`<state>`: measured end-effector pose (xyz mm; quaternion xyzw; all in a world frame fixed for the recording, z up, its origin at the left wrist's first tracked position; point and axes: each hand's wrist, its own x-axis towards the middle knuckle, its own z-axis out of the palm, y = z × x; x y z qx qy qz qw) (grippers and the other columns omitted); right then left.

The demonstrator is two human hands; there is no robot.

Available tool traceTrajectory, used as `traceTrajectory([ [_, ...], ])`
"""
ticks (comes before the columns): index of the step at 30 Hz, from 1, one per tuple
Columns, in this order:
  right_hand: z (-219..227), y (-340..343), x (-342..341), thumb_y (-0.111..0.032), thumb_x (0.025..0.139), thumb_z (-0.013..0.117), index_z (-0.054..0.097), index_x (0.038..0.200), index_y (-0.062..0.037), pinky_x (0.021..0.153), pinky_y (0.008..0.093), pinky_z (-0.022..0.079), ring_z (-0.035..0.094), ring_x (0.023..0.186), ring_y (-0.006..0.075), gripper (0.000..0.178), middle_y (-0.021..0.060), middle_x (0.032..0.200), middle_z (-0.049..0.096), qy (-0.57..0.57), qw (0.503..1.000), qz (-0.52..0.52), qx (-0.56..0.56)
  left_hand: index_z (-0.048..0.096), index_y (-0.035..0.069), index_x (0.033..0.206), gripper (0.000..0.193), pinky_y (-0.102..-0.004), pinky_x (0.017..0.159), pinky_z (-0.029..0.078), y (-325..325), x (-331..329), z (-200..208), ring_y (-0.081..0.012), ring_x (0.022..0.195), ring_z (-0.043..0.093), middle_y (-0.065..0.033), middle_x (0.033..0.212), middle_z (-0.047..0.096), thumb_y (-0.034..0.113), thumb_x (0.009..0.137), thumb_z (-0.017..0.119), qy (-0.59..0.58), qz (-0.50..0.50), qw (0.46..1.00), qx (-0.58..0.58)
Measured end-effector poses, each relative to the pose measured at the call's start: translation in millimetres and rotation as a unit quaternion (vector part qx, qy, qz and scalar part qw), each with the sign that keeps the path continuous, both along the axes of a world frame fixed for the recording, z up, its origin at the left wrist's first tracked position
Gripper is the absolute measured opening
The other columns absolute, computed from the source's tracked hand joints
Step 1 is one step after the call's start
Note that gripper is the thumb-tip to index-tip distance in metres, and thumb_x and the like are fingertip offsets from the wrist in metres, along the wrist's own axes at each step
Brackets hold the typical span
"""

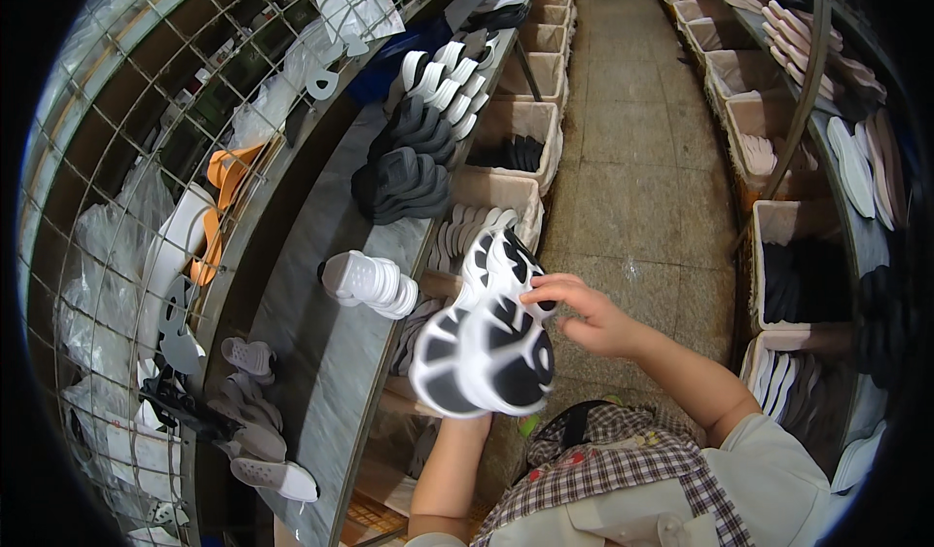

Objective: The person picks up pairs of slippers from a shelf, turns them over to inspect the soles, and places them into a large bin. The person handles both gray and white slippers, moving them from the shelf to the bin.

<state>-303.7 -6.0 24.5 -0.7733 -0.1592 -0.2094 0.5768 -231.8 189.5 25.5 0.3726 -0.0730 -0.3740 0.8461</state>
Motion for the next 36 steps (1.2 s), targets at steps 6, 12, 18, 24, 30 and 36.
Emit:
traceTrajectory([
  [6,-16.2,23.8,-9.7,-0.024,0.094,0.051,0.047,0.129,-0.0027,0.102,0.034,0.034,0.045,0.12,0.0215,0.041,0.0114,0.128,0.047,0.19,0.921,0.121,0.317,0.051,-0.001,0.118,0.037,-0.0311,0.077,0.054,-2.2,-1.3,-10.7,-0.0208,0.092,0.063,-0.0124,0.103,0.062,0.029,0.098,0.044,0.094,0.027,0.995,0.004],
  [12,-9.9,49.5,-30.0,-0.019,0.072,0.069,0.034,0.133,-0.0067,0.107,0.0406,0.028,0.034,0.126,0.0324,0.072,0.0169,0.128,0.038,0.182,0.967,0.035,0.177,0.045,0.0,0.125,0.041,-0.0324,0.081,0.054,3.0,-7.2,-46.0,-0.0245,0.097,0.061,-0.0139,0.111,0.058,0.029,0.097,0.043,0.09,0.058,0.994,0.011],
  [18,-17.2,23.6,-31.1,-0.037,0.07,0.055,0.027,0.141,-0.0015,0.088,0.0439,0.053,0.06,0.106,0.0349,0.084,0.0256,0.125,0.052,0.178,0.659,0.219,0.698,0.03,0.016,0.142,0.063,-0.0537,0.092,0.048,7.8,-10.6,-40.7,-0.0367,0.13,0.037,-0.0062,0.147,0.03,0.034,0.089,0.057,0.07,0.009,0.949,-0.307],
  [24,-25.0,20.3,-36.6,-0.037,0.069,0.053,0.027,0.142,-0.0012,0.084,0.0422,0.056,0.062,0.104,0.0336,0.085,0.0242,0.127,0.052,0.163,0.642,0.192,0.724,0.029,0.023,0.143,0.06,-0.0576,0.095,0.043,14.5,-7.3,-36.7,-0.0312,0.131,0.037,0.0016,0.15,0.026,0.048,0.091,0.047,0.013,-0.013,0.968,-0.249],
  [30,-22.3,26.1,-43.8,-0.029,0.066,0.062,0.029,0.142,-0.0051,0.089,0.0437,0.053,0.058,0.11,0.0323,0.086,0.0218,0.131,0.048,0.172,0.693,0.161,0.681,0.034,0.021,0.14,0.057,-0.0601,0.096,0.041,9.5,-14.0,-31.2,-0.0325,0.13,0.037,-0.0029,0.148,0.029,0.042,0.091,0.052,0.003,0.035,0.987,-0.157],
  [36,-33.1,39.9,-37.1,-0.034,0.068,0.074,0.033,0.143,-0.0087,0.111,0.0428,0.019,0.019,0.137,0.0301,0.09,0.0173,0.142,0.034,0.161,0.946,0.162,0.228,0.045,-0.002,0.127,0.045,-0.0365,0.09,0.05,8.9,3.6,-29.4,-0.0255,0.106,0.058,-0.0153,0.122,0.055,0.03,0.096,0.046,0.182,-0.175,0.965,-0.071],
])
